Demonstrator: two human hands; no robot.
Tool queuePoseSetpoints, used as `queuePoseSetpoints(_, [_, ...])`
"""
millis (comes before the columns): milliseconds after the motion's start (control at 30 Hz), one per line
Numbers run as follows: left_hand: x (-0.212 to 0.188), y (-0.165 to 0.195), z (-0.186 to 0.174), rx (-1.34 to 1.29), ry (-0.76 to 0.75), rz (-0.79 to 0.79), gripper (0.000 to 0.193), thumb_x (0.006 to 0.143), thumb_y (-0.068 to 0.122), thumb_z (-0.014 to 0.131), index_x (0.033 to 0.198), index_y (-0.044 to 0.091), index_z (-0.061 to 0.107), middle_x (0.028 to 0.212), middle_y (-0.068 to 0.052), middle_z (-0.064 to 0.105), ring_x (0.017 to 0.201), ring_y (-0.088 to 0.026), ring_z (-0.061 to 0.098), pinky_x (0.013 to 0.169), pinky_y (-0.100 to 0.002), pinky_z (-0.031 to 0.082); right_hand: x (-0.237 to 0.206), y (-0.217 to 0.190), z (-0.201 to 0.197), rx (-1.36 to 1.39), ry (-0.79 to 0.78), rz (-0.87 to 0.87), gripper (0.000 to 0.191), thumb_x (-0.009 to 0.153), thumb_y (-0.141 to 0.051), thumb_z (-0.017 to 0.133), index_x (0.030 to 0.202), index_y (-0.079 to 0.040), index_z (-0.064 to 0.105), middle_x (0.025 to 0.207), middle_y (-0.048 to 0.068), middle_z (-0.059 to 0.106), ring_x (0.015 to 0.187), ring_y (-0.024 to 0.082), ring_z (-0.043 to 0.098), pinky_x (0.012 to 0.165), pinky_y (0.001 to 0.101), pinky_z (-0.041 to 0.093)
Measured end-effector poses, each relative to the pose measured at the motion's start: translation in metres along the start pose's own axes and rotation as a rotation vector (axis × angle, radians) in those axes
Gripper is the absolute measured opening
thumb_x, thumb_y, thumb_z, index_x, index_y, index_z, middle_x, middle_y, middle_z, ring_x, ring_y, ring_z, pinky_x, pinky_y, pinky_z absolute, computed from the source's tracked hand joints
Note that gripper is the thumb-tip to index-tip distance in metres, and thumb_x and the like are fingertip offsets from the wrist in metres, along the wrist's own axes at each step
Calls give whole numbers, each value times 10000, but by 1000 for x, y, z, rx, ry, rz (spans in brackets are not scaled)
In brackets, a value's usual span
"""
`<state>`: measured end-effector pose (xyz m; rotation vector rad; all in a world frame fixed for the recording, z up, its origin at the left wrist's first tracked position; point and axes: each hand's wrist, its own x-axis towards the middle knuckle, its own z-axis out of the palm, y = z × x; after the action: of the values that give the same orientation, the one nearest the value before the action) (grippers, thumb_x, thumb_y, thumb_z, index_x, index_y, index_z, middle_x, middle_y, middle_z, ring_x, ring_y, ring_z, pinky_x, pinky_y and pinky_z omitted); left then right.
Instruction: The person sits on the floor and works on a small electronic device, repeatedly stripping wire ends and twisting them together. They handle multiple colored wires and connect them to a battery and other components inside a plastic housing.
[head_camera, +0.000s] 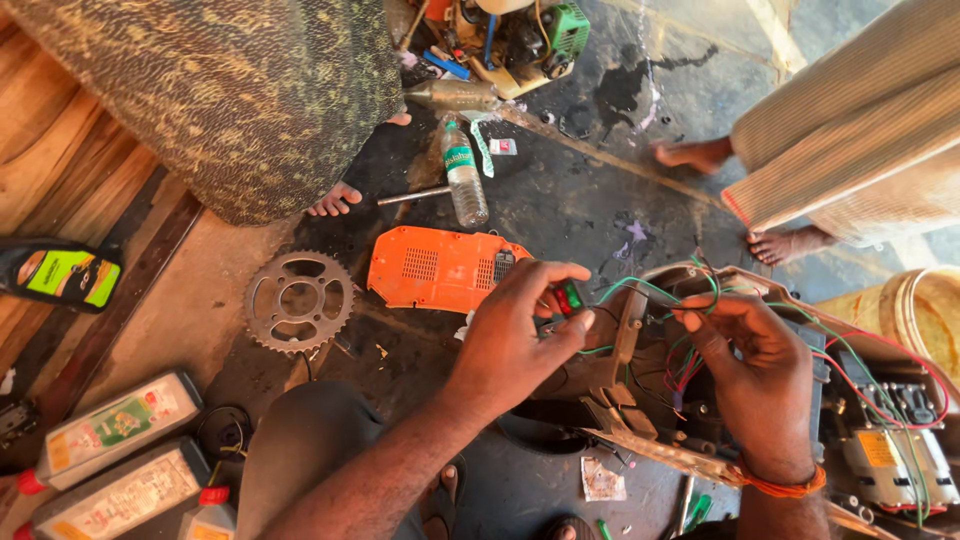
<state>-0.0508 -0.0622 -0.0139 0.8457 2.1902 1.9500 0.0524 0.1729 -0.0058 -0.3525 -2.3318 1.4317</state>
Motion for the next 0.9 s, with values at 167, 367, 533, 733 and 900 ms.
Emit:
queuePoseSetpoints(167, [1,-6,0,-3,1,-52,375,893,205,747,1242,102,654,1102,-44,677,961,-148,688,811,-311,569,2,7,2,11,-1,-8,201,964,-26,701,1162,7,687,1076,65,753,995,101,705,892,247,543])
queuePoseSetpoints(367, [3,-30,5,-261,-48,-259,382,914,249,725,1249,74,663,1030,-14,728,928,-114,696,823,-294,578,0,6,0,9,11,-8,194,960,-27,699,1149,9,683,1056,61,750,989,97,709,880,242,541])
queuePoseSetpoints(533, [8,-51,2,-620,-112,-655,376,952,300,628,1249,74,671,1010,10,715,877,-101,668,806,-296,550,2,5,4,11,-7,-2,178,960,-33,710,1133,4,693,1024,58,755,938,86,689,828,239,536])
queuePoseSetpoints(733, [8,-54,6,-590,-118,-732,362,957,322,590,1232,107,686,985,0,733,876,-104,690,806,-295,555,0,-1,4,-18,0,-13,186,944,-44,729,1124,-2,708,1013,38,756,911,63,670,819,227,526])
queuePoseSetpoints(900, [5,-59,8,-655,-112,-819,327,968,326,593,1205,121,684,971,-2,712,853,-107,680,794,-295,553,-1,-4,5,-26,0,15,182,937,-50,733,1115,-16,723,1004,20,758,887,52,663,796,222,524])
